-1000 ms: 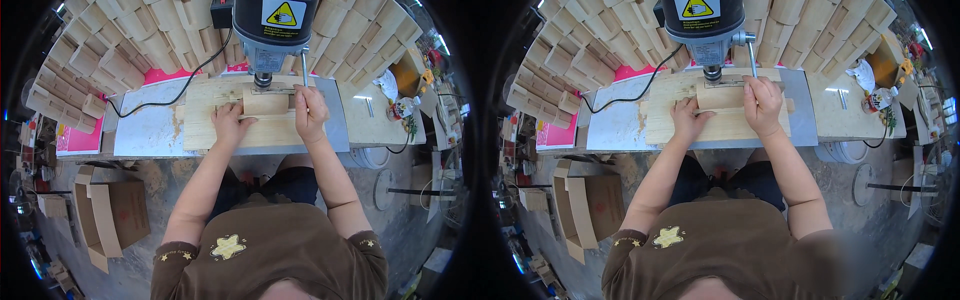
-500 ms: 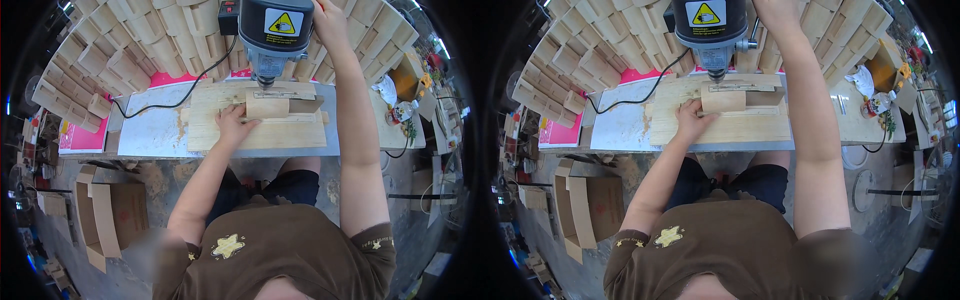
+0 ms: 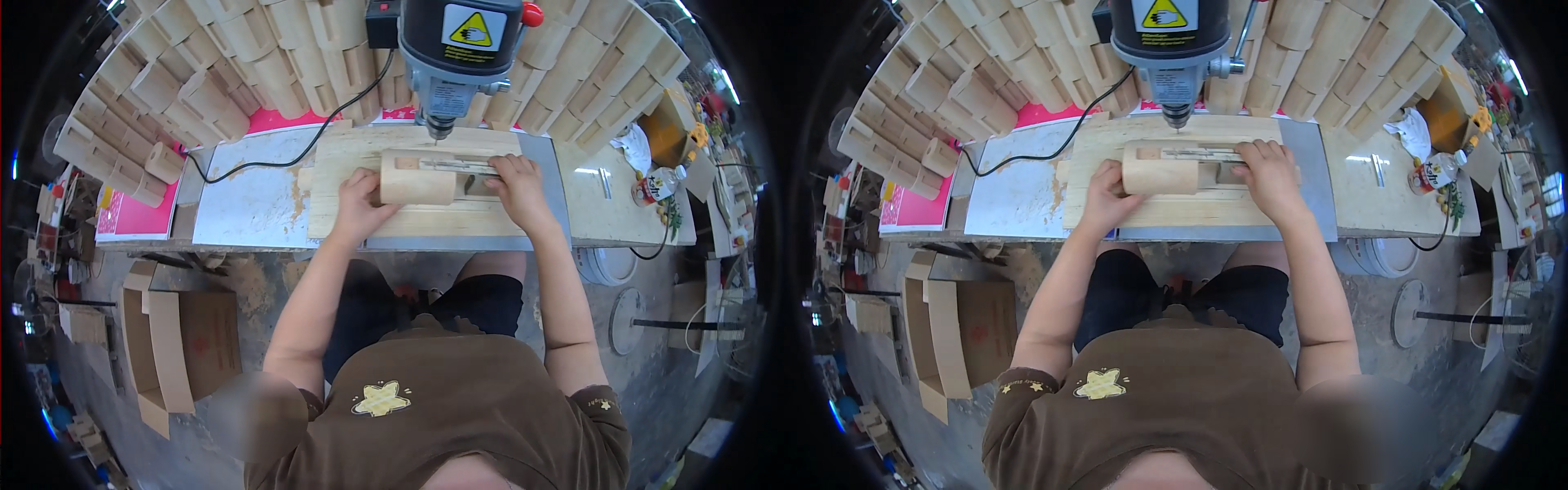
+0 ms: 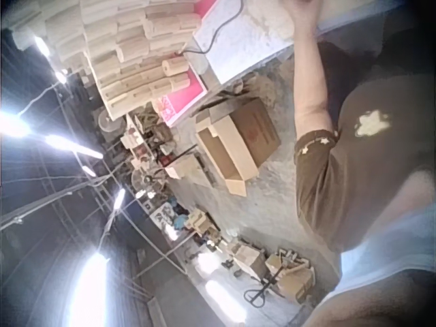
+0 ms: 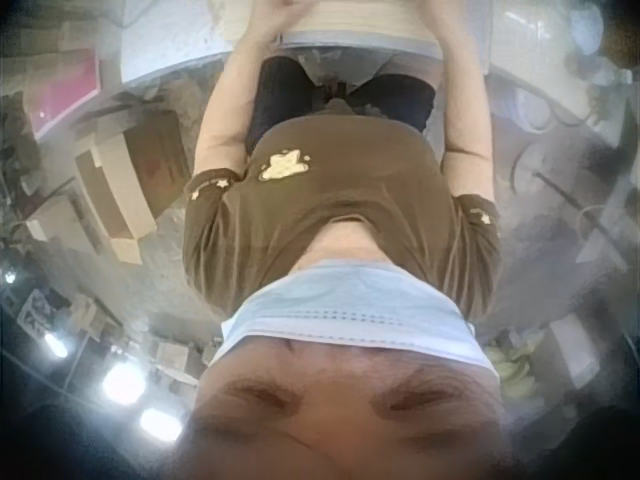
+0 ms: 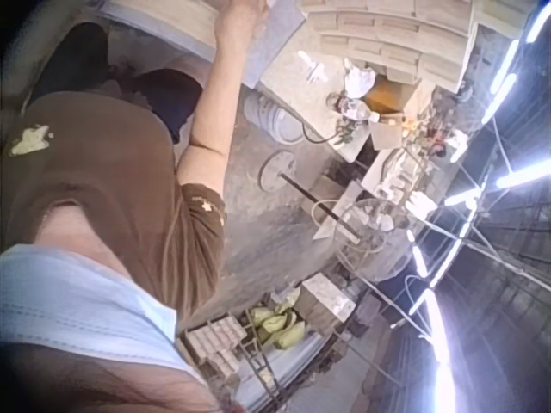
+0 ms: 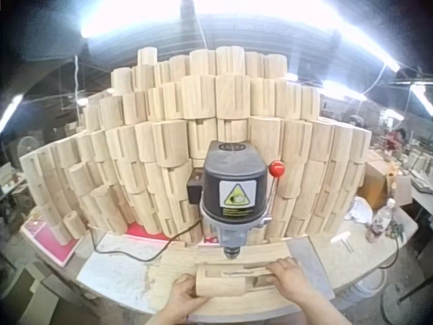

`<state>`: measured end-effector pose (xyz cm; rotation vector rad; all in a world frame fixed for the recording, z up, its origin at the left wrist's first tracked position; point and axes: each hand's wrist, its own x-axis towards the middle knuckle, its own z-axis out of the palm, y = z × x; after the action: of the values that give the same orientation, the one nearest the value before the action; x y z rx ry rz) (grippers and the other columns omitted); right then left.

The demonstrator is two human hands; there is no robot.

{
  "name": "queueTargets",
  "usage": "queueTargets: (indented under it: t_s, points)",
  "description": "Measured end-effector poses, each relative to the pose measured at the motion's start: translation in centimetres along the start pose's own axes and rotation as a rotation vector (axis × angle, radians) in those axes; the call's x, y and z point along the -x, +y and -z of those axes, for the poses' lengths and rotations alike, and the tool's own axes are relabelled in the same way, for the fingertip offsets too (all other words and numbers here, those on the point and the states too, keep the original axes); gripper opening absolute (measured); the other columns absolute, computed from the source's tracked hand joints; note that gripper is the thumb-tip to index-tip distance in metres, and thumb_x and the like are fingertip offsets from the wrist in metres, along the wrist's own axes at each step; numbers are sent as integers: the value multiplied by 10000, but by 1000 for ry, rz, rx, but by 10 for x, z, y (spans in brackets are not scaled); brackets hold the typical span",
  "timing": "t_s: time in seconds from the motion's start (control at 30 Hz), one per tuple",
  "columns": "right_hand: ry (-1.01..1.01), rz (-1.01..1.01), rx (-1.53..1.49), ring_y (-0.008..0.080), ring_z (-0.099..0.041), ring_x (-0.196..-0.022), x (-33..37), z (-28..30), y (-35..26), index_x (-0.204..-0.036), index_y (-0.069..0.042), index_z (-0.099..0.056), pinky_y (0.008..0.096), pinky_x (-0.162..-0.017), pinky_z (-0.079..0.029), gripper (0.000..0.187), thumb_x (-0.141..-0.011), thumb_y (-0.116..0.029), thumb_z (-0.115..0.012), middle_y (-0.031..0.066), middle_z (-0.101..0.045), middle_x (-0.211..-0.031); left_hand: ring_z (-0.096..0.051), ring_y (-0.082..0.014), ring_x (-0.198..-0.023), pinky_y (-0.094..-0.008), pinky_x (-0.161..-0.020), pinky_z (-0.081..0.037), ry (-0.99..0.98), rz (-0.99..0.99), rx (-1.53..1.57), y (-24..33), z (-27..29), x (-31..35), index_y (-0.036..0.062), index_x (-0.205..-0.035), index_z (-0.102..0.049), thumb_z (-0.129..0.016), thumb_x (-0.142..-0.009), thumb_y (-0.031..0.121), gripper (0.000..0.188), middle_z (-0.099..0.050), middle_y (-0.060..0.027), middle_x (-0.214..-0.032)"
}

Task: Using a vertical milling machine or drill press with a jig to process cylindrical wood blocks in a workshop.

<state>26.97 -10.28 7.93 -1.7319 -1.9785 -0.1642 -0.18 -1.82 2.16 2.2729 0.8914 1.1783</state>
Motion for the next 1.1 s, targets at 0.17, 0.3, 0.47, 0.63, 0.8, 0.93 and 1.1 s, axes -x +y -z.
queueTargets:
  t_s: [0.17,0.3,0.47,0.63,0.8,0.93,1.1]
  points:
    - [12,38,-46,268,-535,-902,20,7,-17,-986,-88,-587,407,-833,-366,312,-695,-134,-689,65,-598,-911,-544,-119,-710,-237,-590,-420,9,225,211,-8,82,37,32,-826,-648,-805,-612,130,283,-577,-16,-779]
    - [16,23,-26,263,-529,-881,31,13,-33,-968,-83,-594,395,-826,-360,320,-671,-129,-702,63,-588,-893,-510,-79,-593,-216,-551,-406,41,725,381,6,144,45,9,-803,-644,-791,-676,186,263,-598,-18,-699]
    - [-9,112,-117,262,-523,-871,29,5,-57,-963,-81,-591,396,-830,-360,333,-656,-127,-711,60,-574,-873,-486,-60,-477,-205,-431,-354,247,1016,603,38,138,46,1,-712,-629,-730,-755,298,316,-585,-21,-603]
    - [-8,118,-130,262,-520,-868,28,4,-61,-954,-85,-586,399,-837,-362,329,-654,-125,-713,56,-564,-861,-398,-37,-424,-199,-390,-259,85,1041,444,53,112,49,46,-699,-602,-714,-769,308,293,-533,20,-563]
    - [3,123,-139,259,-522,-869,30,6,-60,-953,-93,-587,399,-836,-365,332,-648,-120,-716,55,-562,-858,-412,-32,-446,-196,-404,-272,125,1078,537,52,97,48,40,-728,-602,-705,-775,321,303,-544,13,-583]
    - [-2,116,-124,259,-524,-866,29,6,-61,-948,-96,-592,397,-832,-367,329,-645,-119,-717,56,-562,-851,-431,-42,-464,-204,-414,-298,165,1087,584,44,91,49,8,-748,-613,-721,-763,333,343,-556,-3,-605]
    - [0,109,-138,257,-523,-864,30,5,-58,-967,-98,-592,397,-827,-369,344,-647,-123,-716,55,-563,-847,-455,-47,-489,-213,-437,-335,92,1007,589,50,84,43,-13,-774,-629,-733,-759,339,367,-570,-11,-628]
